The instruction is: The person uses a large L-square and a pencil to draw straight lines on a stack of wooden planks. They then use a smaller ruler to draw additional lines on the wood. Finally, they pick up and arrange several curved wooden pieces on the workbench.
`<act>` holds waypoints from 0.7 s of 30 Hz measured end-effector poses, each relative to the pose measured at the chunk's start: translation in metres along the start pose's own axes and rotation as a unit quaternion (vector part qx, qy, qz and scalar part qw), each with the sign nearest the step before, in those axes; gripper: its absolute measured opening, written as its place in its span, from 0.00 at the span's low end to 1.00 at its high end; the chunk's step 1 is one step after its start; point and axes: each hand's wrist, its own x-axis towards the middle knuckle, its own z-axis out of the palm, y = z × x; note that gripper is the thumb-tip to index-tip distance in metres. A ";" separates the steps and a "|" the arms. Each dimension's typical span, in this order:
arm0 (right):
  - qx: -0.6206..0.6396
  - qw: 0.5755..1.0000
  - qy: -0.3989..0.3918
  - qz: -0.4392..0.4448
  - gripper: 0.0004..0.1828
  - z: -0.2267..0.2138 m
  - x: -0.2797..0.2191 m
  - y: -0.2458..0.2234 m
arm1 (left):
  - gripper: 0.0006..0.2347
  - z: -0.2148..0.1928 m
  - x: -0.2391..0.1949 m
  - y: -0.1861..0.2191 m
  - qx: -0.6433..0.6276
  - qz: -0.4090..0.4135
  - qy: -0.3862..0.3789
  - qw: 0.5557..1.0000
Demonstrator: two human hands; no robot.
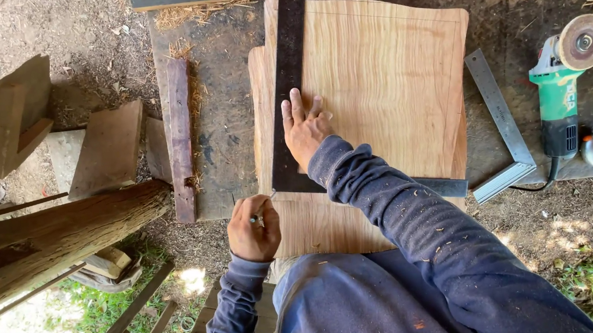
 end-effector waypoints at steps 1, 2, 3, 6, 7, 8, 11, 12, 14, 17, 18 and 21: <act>0.003 1.000 -0.020 -0.002 0.66 -0.005 -0.002 0.000 | 0.06 0.001 0.000 0.001 0.002 0.008 -0.016 1.000; 0.005 0.999 -0.040 -0.005 0.68 -0.011 -0.003 0.000 | 0.06 0.001 0.000 0.002 0.004 0.016 -0.032 0.999; 0.005 0.999 -0.040 -0.004 0.68 -0.015 -0.005 -0.001 | 0.06 0.002 -0.001 0.002 0.004 0.016 -0.032 0.999; 0.017 0.998 -0.054 0.005 0.71 -0.026 -0.011 -0.001 | 0.06 0.000 -0.001 -0.003 -0.020 0.023 -0.041 0.999; 0.023 0.998 -0.052 0.003 0.71 -0.029 -0.014 0.000 | 0.06 -0.003 0.000 -0.005 -0.002 0.005 -0.012 1.000; 0.030 0.998 -0.051 0.001 0.71 -0.032 -0.017 0.000 | 0.06 -0.006 0.000 -0.006 0.016 -0.013 0.017 1.000; 0.002 0.999 0.046 -0.009 0.62 0.030 0.008 0.000 | 0.09 -0.024 0.016 0.034 -0.006 0.003 0.077 0.997; 0.000 0.999 0.048 -0.005 0.62 0.020 -0.009 0.008 | 0.09 -0.020 0.014 0.032 -0.009 0.007 0.078 0.997; 0.137 0.985 0.090 -0.054 0.57 -0.001 -0.042 0.021 | 0.10 -0.013 0.010 0.027 0.032 -0.026 0.040 0.998; 0.245 0.930 0.270 -0.045 0.45 0.077 -0.086 0.048 | 0.13 0.004 0.002 0.029 0.104 0.058 -0.027 0.993; 0.239 0.931 0.274 -0.039 0.45 0.084 -0.106 0.061 | 0.13 0.009 0.000 0.025 0.097 0.065 -0.026 0.993; 0.259 0.908 0.322 0.066 0.42 0.126 -0.169 0.094 | 0.24 0.027 -0.012 0.013 0.092 0.103 -0.117 0.984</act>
